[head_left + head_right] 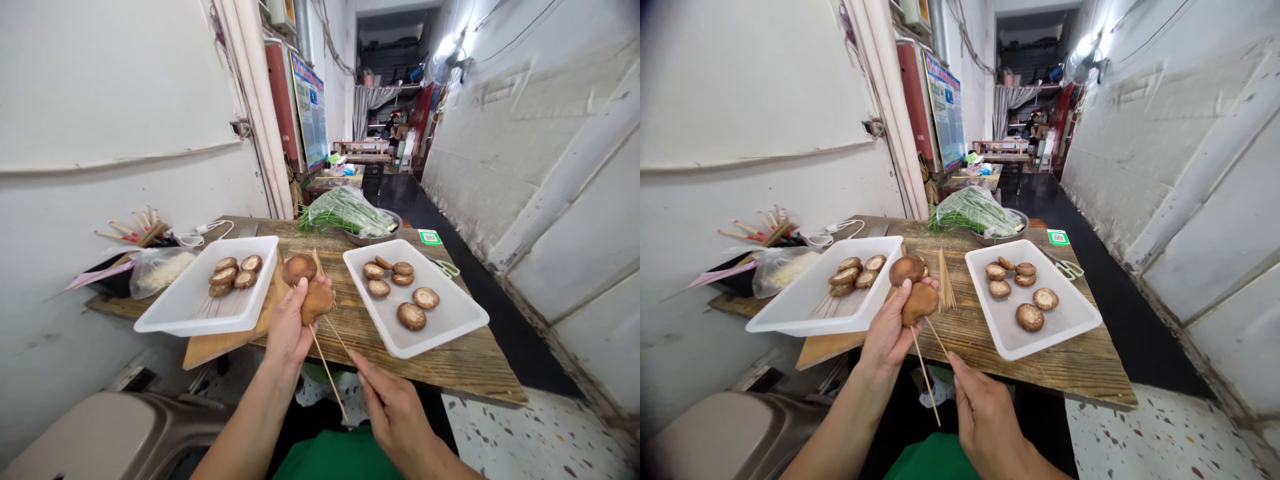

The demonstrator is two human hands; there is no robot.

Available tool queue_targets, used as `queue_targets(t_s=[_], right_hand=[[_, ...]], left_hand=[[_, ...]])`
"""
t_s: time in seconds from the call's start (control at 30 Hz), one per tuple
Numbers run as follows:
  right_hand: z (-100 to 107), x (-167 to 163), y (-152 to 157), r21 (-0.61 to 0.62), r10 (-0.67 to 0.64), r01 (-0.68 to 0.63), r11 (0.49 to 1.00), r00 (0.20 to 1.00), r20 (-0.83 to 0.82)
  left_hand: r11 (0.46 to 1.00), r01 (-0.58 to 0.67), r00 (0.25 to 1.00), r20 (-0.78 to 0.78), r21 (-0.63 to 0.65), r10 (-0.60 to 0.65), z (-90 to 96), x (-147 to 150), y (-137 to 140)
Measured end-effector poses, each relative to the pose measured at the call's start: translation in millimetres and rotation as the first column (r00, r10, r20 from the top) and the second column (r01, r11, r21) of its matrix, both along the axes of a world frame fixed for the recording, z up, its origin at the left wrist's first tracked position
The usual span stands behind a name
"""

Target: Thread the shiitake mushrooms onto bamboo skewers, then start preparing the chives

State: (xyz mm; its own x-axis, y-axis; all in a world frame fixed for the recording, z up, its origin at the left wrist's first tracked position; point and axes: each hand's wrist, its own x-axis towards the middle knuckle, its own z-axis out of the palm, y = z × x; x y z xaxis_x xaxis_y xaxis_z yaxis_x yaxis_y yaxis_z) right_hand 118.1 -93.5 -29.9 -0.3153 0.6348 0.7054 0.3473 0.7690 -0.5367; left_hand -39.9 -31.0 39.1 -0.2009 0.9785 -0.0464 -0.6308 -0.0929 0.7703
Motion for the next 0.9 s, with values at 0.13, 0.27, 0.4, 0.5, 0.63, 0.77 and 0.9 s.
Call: queue_targets(t_s=[0.13,0.27,0.4,0.5,0.63,0.77,0.9], right_hand=[[0.8,-1.1,-0.4,0.014,-0.016,0.016,1.000,1.000,0.002],[4.3,-1.8,-1.2,0.023,-0.017,0.018,1.000,1.000,-0.013],[5.1,-2.5,-1.2,0.042,-0.021,0.022,0.999,0.999,-0.027],[3.6,-2.9,-0.4,0.042,-0.019,0.020,0.999,0.999,-0.028],[1.7,-3.3,0.3,0.040,-0.038,0.039,0.998,0.999,-0.025],[1.4,-4.0,0.6,0.056,-0.052,0.052,0.997,0.999,-0.008],[3.3,-5.1,0.9,0.059,-0.062,0.062,0.996,0.998,-0.014]], left_hand=[[0.999,-0.013,1.000,0.009,0.031,0.013,-1.1,4.1,-2.5],[0.998,0.007,1.000,-0.001,0.066,-0.007,-1.3,7.9,-4.9],[0.998,0.044,0.999,-0.001,0.053,-0.044,-0.9,10.9,-7.2],[0.997,0.048,0.999,-0.009,0.060,-0.048,-0.2,13.1,-8.7],[0.995,0.048,0.998,-0.031,0.085,-0.046,-0.1,15.6,-9.5],[0.991,0.086,0.995,-0.048,0.101,-0.082,-0.6,17.7,-10.1],[0.991,0.119,0.992,-0.045,0.052,-0.117,0.9,20.0,-12.0]])
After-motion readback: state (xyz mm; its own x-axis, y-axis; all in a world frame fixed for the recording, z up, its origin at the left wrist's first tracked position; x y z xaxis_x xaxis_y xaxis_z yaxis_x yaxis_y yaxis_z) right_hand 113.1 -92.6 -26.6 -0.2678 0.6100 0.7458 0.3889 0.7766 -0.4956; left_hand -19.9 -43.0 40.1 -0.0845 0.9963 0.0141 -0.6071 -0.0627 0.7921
